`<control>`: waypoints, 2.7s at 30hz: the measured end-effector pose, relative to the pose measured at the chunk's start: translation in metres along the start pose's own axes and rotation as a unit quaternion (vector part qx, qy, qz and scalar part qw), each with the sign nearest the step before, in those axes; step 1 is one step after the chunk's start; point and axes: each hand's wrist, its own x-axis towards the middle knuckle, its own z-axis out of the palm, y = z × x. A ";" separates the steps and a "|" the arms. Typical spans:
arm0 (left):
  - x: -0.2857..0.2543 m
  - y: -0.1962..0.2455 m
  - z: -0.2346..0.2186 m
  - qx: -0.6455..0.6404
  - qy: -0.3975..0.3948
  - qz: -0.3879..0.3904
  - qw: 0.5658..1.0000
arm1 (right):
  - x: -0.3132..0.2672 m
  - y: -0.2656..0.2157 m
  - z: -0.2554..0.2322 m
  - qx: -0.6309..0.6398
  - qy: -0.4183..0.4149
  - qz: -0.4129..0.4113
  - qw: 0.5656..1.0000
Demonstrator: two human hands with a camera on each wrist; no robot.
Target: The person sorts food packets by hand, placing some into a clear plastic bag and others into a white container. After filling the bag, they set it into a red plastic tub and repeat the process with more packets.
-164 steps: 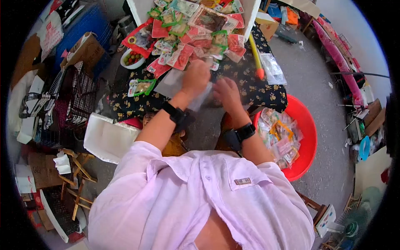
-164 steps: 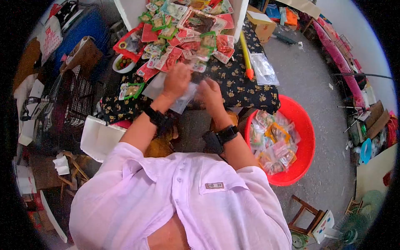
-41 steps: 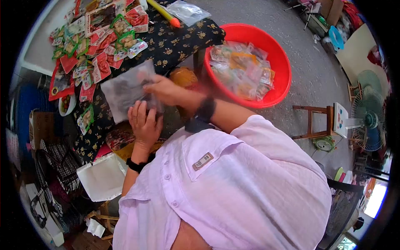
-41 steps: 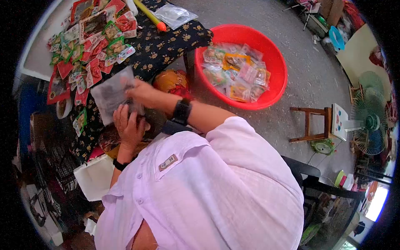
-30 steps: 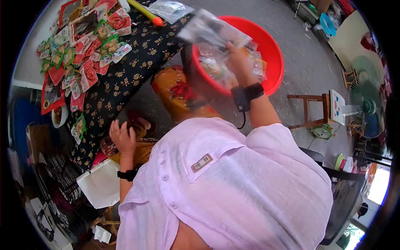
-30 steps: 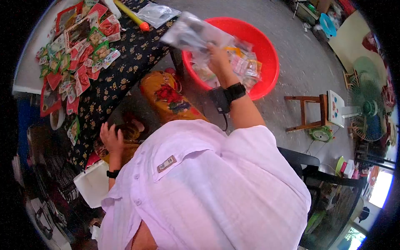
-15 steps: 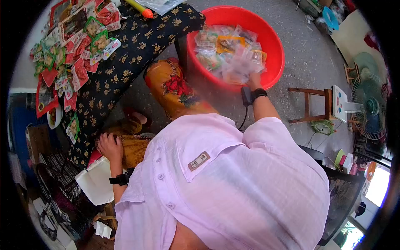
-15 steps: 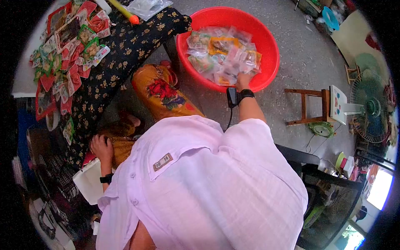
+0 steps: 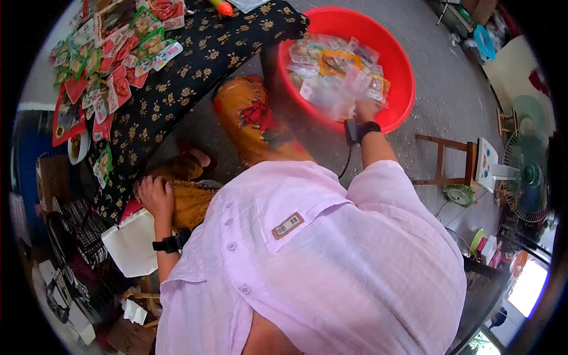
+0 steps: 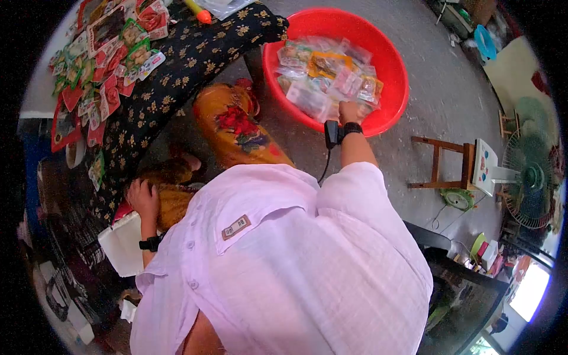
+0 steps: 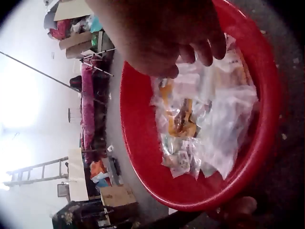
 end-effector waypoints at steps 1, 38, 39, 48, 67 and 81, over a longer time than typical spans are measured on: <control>-0.001 -0.001 0.002 -0.004 0.008 0.002 1.000 | -0.003 0.001 0.005 0.022 0.002 0.018 1.000; -0.187 -0.179 0.144 -0.249 -0.133 -0.513 0.810 | -0.130 -0.303 0.026 0.255 -0.171 -0.336 0.890; -0.187 -0.177 0.146 -0.253 -0.139 -0.506 0.813 | -0.130 -0.303 0.024 0.242 -0.167 -0.336 0.895; -0.211 -0.181 0.197 -0.161 -0.143 -0.400 0.891 | -0.114 -0.299 0.049 0.238 -0.152 -0.359 0.889; -0.157 -0.128 0.051 -0.664 0.091 -0.471 0.574 | -0.148 -0.368 0.019 0.343 -0.262 -0.385 0.816; -0.045 0.021 -0.027 -0.631 -0.034 -0.220 0.743 | -0.290 -0.426 0.052 0.296 -0.645 -0.222 0.669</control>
